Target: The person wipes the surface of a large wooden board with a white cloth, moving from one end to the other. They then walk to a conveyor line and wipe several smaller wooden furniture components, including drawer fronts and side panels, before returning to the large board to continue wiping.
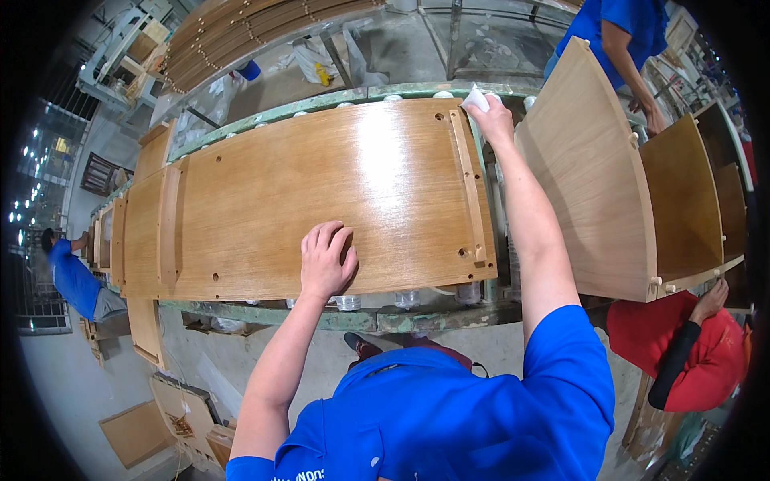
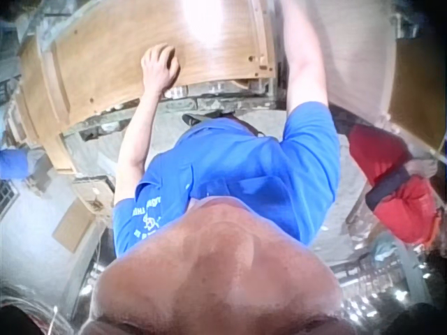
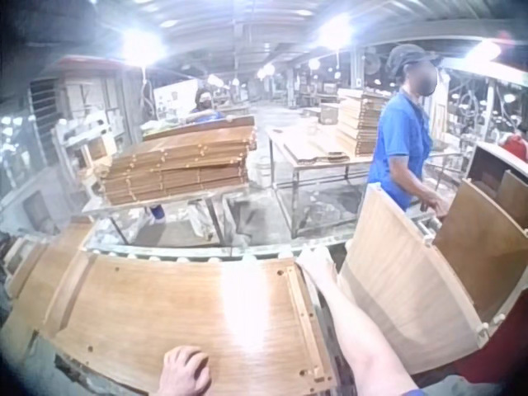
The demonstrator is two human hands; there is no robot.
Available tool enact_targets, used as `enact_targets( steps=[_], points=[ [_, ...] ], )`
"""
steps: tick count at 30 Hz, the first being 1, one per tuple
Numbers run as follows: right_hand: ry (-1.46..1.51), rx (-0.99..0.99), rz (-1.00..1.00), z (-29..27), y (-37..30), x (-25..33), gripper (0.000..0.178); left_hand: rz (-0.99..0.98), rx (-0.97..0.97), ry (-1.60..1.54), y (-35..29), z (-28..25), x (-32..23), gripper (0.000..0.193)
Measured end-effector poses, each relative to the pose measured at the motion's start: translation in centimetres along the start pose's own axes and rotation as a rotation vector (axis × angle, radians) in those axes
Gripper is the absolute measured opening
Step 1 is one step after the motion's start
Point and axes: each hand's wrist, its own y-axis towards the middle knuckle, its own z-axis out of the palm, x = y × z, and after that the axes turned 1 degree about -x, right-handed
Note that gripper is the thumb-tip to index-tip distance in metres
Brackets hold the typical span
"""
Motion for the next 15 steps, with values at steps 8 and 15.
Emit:
enact_targets(
  steps=[8,15],
  points=[
    [-0.017,0.006,-0.011,-1.2,-1.5,-0.1,0.048,0.018,-0.004,-0.014,0.0,0.1,0.0,0.033],
    [-0.021,0.012,-0.055,-2.9,-6.4,-1.0,0.047,0.029,-0.027,-0.001,-0.3,0.2,0.1,0.032]
  ],
)
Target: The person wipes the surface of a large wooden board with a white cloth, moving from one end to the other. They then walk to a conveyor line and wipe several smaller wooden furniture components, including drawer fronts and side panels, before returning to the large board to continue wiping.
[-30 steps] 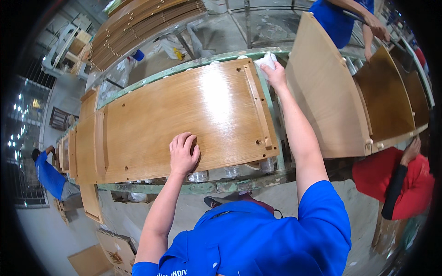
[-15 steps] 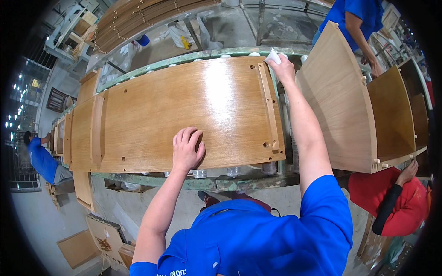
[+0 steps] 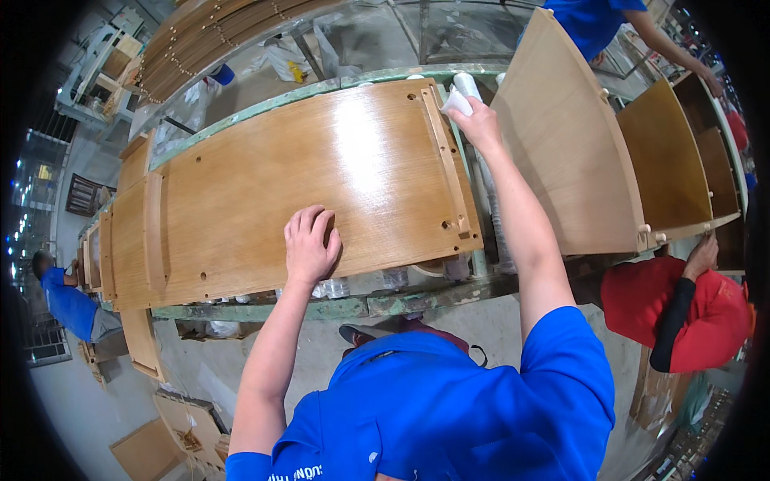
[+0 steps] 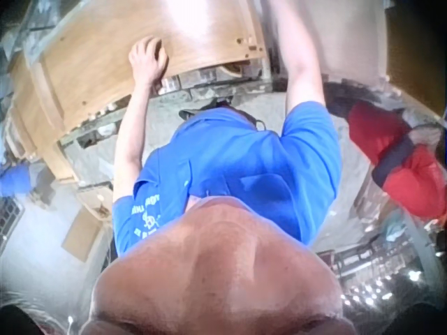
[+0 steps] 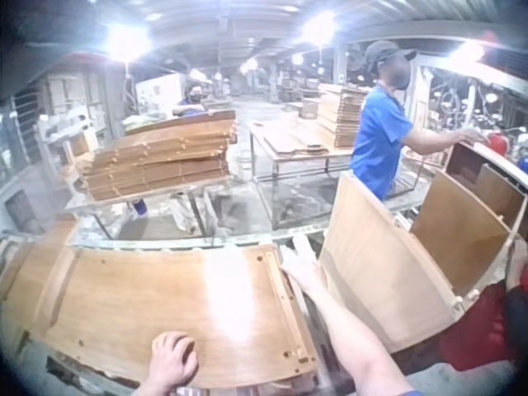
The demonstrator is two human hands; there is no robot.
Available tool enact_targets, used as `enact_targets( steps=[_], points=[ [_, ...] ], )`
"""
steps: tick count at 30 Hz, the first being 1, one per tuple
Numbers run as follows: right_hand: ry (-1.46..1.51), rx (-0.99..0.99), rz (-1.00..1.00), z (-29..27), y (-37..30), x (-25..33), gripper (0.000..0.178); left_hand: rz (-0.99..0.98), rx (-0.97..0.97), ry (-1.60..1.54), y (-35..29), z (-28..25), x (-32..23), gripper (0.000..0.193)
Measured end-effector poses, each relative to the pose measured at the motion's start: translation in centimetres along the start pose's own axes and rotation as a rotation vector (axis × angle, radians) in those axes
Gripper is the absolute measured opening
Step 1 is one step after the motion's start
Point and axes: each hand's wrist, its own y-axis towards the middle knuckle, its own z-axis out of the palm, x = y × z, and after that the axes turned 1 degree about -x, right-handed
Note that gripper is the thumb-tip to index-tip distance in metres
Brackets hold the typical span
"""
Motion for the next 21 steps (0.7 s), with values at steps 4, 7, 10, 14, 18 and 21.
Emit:
enact_targets(
  steps=[4,7,10,14,18,21],
  points=[
    [0.029,0.018,-0.008,-1.5,-3.6,-0.6,0.045,0.001,0.008,0.006,0.0,0.0,-0.3,0.03],
    [0.036,0.031,-0.018,-2.6,-6.2,-0.8,0.043,0.004,0.0,0.008,-0.1,0.0,-0.4,0.03],
    [0.067,0.051,0.009,-3.4,-8.1,-0.6,0.041,0.005,-0.009,0.02,-0.4,0.1,-0.1,0.03],
    [0.006,0.049,0.011,-3.7,-8.8,-0.6,0.039,0.014,-0.022,0.024,-0.5,0.3,-0.1,0.031],
    [0.003,0.038,0.002,-3.5,-8.7,-0.6,0.038,0.026,-0.024,0.019,-0.4,0.3,-0.2,0.031],
    [-0.012,0.036,0.006,-3.6,-8.9,-0.8,0.038,0.029,-0.029,0.024,-0.5,0.3,-0.2,0.03]
  ],
)
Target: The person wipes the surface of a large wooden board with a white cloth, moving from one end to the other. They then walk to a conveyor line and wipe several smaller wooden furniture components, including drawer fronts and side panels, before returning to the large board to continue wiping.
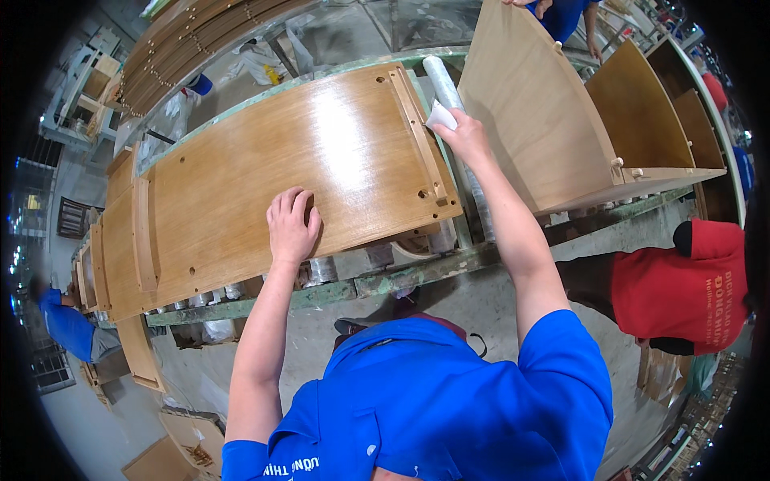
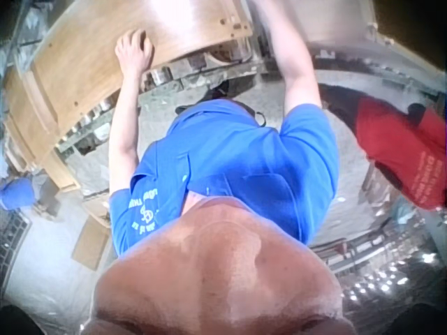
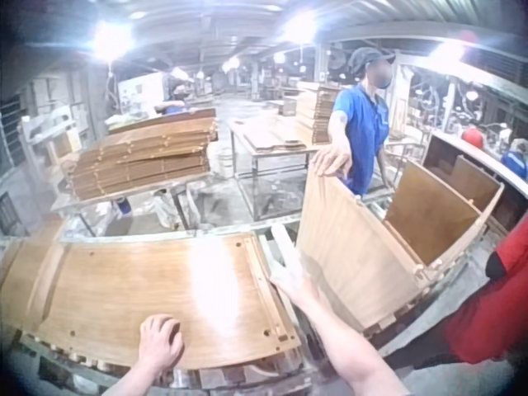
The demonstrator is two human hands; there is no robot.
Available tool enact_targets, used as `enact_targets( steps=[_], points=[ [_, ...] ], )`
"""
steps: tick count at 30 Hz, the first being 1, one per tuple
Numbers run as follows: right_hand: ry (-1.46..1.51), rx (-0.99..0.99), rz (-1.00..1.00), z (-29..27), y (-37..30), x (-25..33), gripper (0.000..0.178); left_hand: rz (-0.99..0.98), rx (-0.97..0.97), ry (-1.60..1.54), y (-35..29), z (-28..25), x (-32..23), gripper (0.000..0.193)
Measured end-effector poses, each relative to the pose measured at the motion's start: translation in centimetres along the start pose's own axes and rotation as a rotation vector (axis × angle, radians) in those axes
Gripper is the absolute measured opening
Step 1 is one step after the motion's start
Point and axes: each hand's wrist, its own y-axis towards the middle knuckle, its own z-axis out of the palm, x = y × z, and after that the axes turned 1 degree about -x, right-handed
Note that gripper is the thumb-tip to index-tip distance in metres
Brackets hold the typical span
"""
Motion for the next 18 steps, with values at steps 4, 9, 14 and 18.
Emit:
enact_targets(
  steps=[4,9,14,18],
  points=[
    [0.006,0.002,-0.005,-0.7,-1.4,-0.4,0.038,0.004,0.008,0.0,0.0,0.1,-0.1,0.028],
    [0.049,0.051,0.007,-2.3,-5.8,0.0,0.036,-0.002,0.006,0.015,-0.2,0.2,0.3,0.028],
    [0.071,0.079,0.052,-4.2,-10.6,-0.3,0.037,0.014,0.001,0.014,-0.2,0.4,0.3,0.028],
    [0.096,0.11,0.108,-5.6,-13.8,-0.3,0.036,0.021,-0.005,0.021,-0.3,0.7,0.3,0.028]
  ],
)
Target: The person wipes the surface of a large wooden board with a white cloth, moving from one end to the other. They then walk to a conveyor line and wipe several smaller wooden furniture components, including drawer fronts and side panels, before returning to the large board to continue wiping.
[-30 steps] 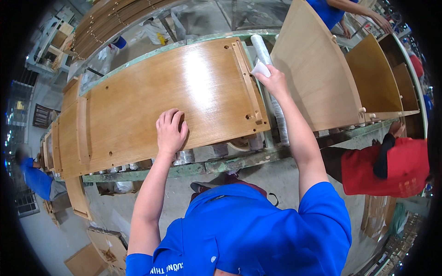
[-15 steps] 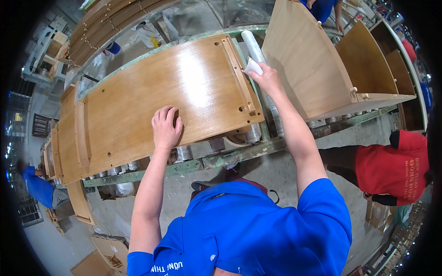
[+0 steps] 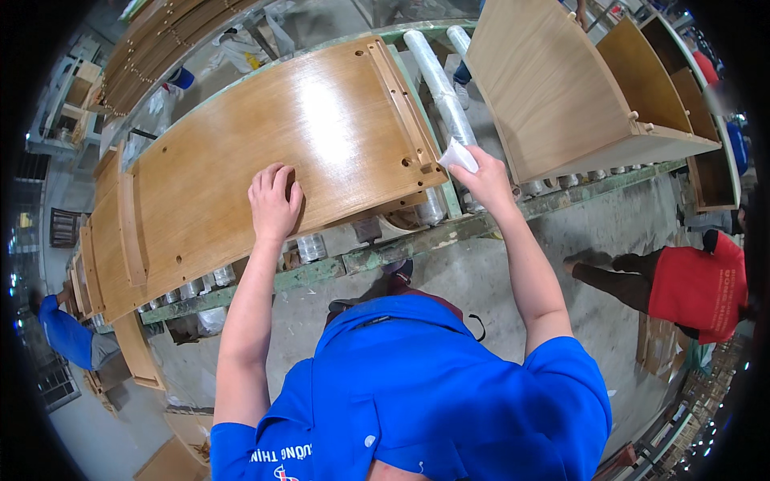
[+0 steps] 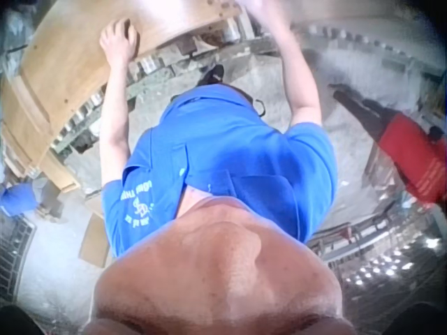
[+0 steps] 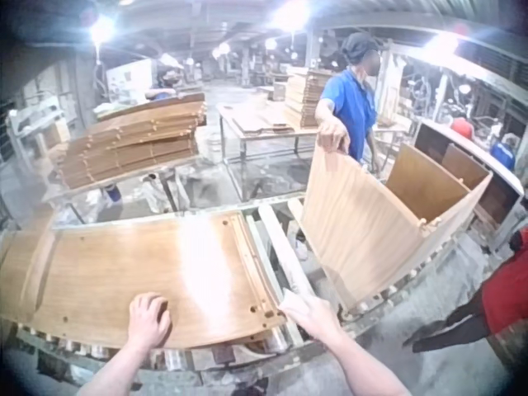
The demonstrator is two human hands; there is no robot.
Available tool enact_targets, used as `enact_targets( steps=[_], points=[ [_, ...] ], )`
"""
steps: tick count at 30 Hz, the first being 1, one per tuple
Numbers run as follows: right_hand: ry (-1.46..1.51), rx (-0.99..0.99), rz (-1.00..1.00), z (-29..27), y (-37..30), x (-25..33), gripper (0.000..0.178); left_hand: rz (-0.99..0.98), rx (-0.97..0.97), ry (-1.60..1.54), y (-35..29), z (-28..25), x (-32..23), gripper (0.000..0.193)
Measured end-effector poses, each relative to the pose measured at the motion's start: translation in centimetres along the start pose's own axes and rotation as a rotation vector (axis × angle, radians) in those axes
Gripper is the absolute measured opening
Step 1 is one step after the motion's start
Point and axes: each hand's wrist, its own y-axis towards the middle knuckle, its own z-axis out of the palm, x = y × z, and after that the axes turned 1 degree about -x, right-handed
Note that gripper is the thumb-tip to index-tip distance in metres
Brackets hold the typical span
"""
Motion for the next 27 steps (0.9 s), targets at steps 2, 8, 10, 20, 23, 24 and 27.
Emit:
enact_targets(
  steps=[2,8,10,20,23,24,27],
  points=[
    [0.006,0.014,0.023,-0.3,-0.8,0.0,0.036,0.002,-0.006,0.001,-0.1,0.1,0.0,0.028],
    [-0.055,-0.027,0.007,0.0,-1.8,0.4,0.037,0.024,-0.024,-0.114,-0.4,-0.3,0.4,0.024],
    [-0.096,-0.035,-0.033,0.9,-1.9,0.8,0.037,0.011,-0.058,-0.245,-1.6,-1.0,1.5,0.02],
    [2.027,0.511,0.352,10.0,-9.7,6.9,0.043,-0.436,-0.026,-0.733,-25.5,-9.3,8.3,0.014],
    [2.255,0.684,0.391,17.5,-11.6,12.8,0.038,-0.725,-0.075,-0.832,-34.6,-12.2,12.7,0.015],
    [2.276,0.741,0.379,19.7,-12.0,14.8,0.038,-0.812,-0.101,-0.877,-37.1,-13.0,13.9,0.015],
    [2.287,0.836,0.381,25.4,-13.0,20.9,0.037,-0.987,-0.224,-0.923,-42.3,-15.6,17.6,0.015]
  ],
)
